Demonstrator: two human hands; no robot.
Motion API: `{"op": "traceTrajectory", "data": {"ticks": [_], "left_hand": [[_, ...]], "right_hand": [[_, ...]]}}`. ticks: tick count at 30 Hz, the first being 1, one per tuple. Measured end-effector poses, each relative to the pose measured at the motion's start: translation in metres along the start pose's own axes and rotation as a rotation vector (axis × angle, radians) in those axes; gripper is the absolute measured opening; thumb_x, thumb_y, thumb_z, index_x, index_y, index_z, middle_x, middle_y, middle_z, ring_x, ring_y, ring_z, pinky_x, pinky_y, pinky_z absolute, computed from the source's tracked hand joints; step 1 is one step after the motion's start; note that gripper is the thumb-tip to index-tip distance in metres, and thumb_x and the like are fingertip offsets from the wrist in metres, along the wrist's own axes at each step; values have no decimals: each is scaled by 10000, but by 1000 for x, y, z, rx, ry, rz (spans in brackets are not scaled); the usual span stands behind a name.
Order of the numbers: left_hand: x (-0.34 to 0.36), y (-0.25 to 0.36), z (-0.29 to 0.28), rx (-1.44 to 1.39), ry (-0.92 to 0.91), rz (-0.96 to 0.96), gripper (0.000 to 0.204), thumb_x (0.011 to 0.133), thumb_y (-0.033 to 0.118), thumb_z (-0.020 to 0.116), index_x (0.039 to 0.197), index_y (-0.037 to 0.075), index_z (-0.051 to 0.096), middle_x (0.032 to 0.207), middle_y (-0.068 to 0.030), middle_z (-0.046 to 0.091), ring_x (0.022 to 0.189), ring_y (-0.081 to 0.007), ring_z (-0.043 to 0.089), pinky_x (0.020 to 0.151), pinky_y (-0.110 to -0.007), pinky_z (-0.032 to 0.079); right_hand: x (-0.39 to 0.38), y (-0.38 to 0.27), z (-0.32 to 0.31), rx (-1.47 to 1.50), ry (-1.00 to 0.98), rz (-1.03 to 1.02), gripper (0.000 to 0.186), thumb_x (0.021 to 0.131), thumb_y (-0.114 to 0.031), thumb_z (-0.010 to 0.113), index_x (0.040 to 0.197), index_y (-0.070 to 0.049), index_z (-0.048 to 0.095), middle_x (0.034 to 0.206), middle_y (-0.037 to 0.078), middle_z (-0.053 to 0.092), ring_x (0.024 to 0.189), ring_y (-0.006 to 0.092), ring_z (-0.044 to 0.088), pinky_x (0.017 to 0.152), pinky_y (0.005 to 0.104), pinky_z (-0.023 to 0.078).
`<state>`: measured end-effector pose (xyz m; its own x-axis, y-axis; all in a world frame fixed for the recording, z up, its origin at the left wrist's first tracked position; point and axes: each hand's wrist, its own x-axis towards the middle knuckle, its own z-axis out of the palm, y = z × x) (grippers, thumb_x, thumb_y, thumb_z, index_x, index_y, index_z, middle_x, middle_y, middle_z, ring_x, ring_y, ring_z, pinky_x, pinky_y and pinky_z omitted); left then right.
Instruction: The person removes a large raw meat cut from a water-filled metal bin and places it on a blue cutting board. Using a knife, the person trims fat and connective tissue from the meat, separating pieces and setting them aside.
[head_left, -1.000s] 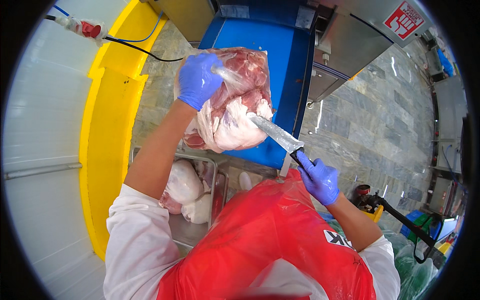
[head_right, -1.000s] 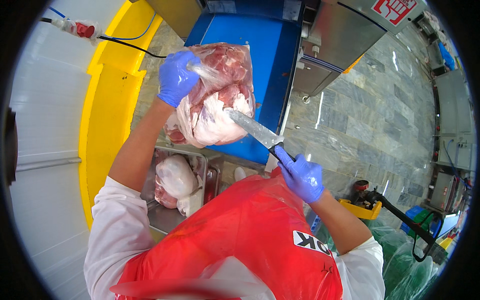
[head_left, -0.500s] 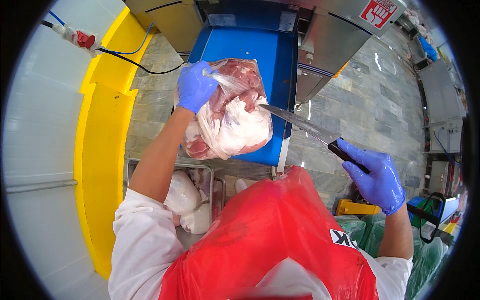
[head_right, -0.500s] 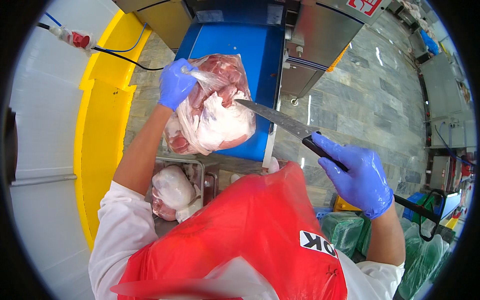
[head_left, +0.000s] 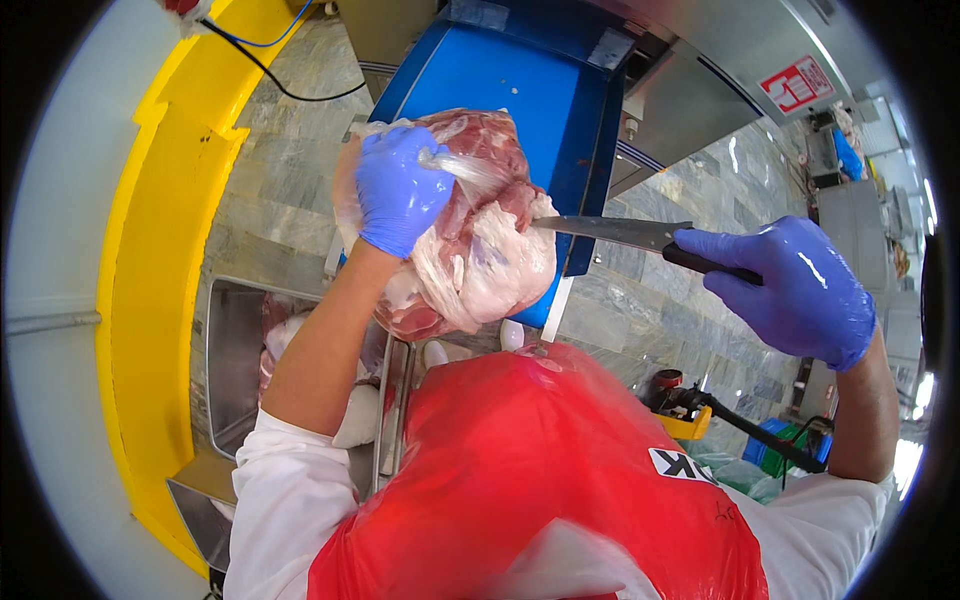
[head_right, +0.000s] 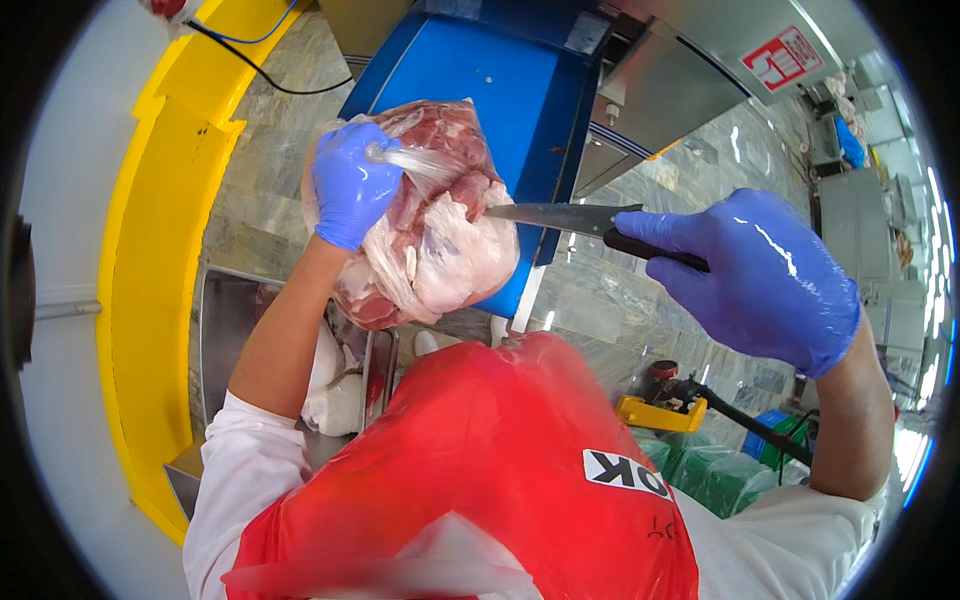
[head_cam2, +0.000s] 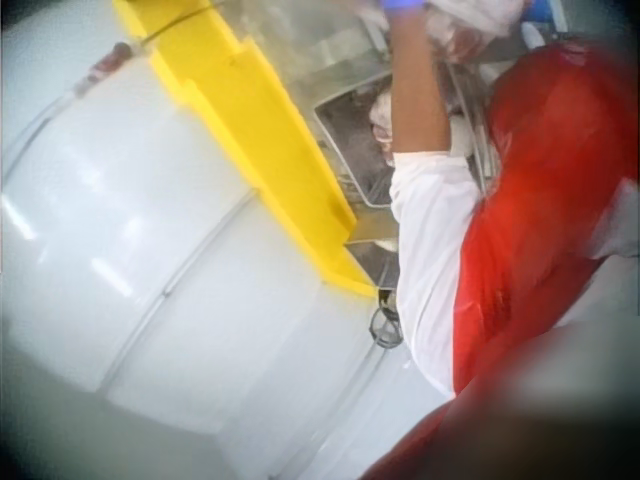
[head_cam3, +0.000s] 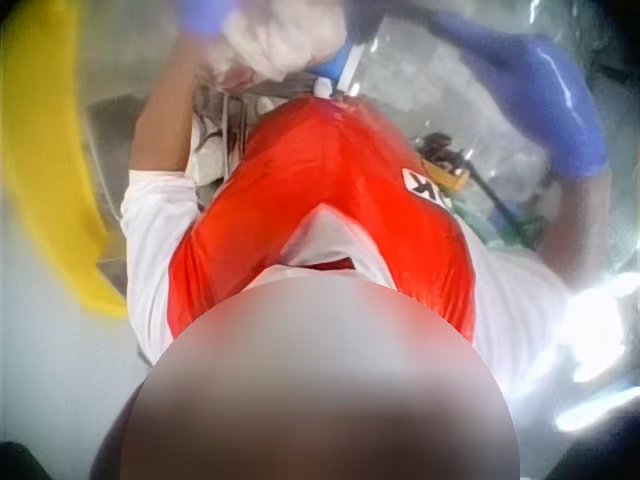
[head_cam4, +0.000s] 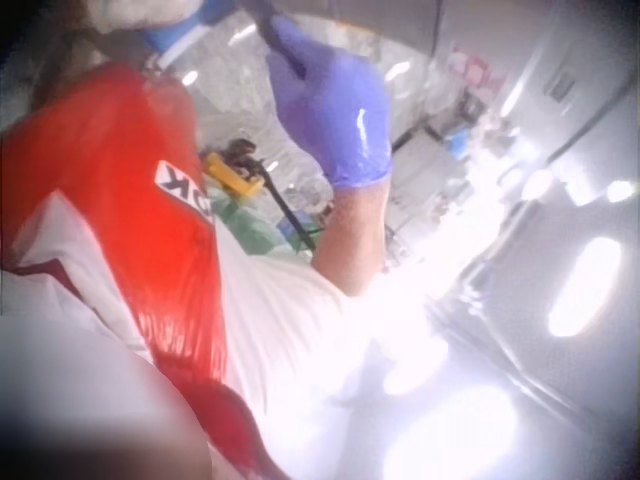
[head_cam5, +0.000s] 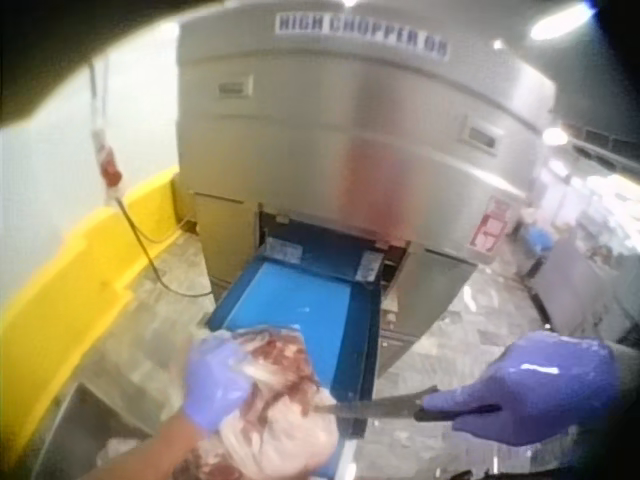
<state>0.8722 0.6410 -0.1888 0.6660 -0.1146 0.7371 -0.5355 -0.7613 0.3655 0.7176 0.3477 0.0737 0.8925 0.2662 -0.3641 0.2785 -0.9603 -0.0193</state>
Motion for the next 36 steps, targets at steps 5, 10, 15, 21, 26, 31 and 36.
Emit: {"op": "traceTrajectory", "data": {"ticks": [5,10,15,21,26,31,36], "left_hand": [[5,-4,7,-37,50,-5,79,791,120,720,815,96,649,844,-136,671,835,-387,628,785,-491,491],[18,-9,17,-78,39,-34,45,779,97,691,810,87,659,845,-149,678,832,-394,631,776,-501,502],[30,-9,25,-78,-65,-68,41,765,42,657,799,48,679,836,-168,692,792,-395,649,735,-486,511],[40,-6,27,-57,-105,-87,66,725,95,709,783,83,680,787,-174,677,796,-390,653,735,-492,531],[43,-8,32,3,-117,-138,152,742,99,716,878,32,724,867,-199,722,817,-375,693,761,-453,544],[44,-16,32,35,-146,-166,170,749,95,701,896,14,729,870,-209,732,794,-367,695,740,-437,541],[46,-19,35,-12,-62,-83,165,742,104,707,875,8,724,786,-198,702,701,-336,667,665,-427,521]], "right_hand": [[34,14,42,-70,136,-234,410,931,-233,742,1340,-202,730,772,199,690,666,412,677,616,486,550],[3,18,169,239,349,-21,469,948,-282,761,1412,-281,690,743,167,670,610,349,691,551,443,549],[7,16,258,251,487,-32,528,961,-293,753,1476,-290,636,754,134,617,555,329,651,492,441,507],[27,22,320,335,627,-61,534,971,-298,745,1491,-277,624,761,138,603,533,311,616,490,438,501],[43,19,356,413,693,-98,547,979,-315,736,1508,-268,604,757,128,586,517,302,592,475,442,486],[63,20,390,405,725,-109,544,957,-286,749,1484,-229,626,754,122,577,528,290,585,482,428,478],[82,21,419,427,815,-140,523,973,-292,730,1481,-231,625,753,123,571,526,290,577,473,432,469]]}}
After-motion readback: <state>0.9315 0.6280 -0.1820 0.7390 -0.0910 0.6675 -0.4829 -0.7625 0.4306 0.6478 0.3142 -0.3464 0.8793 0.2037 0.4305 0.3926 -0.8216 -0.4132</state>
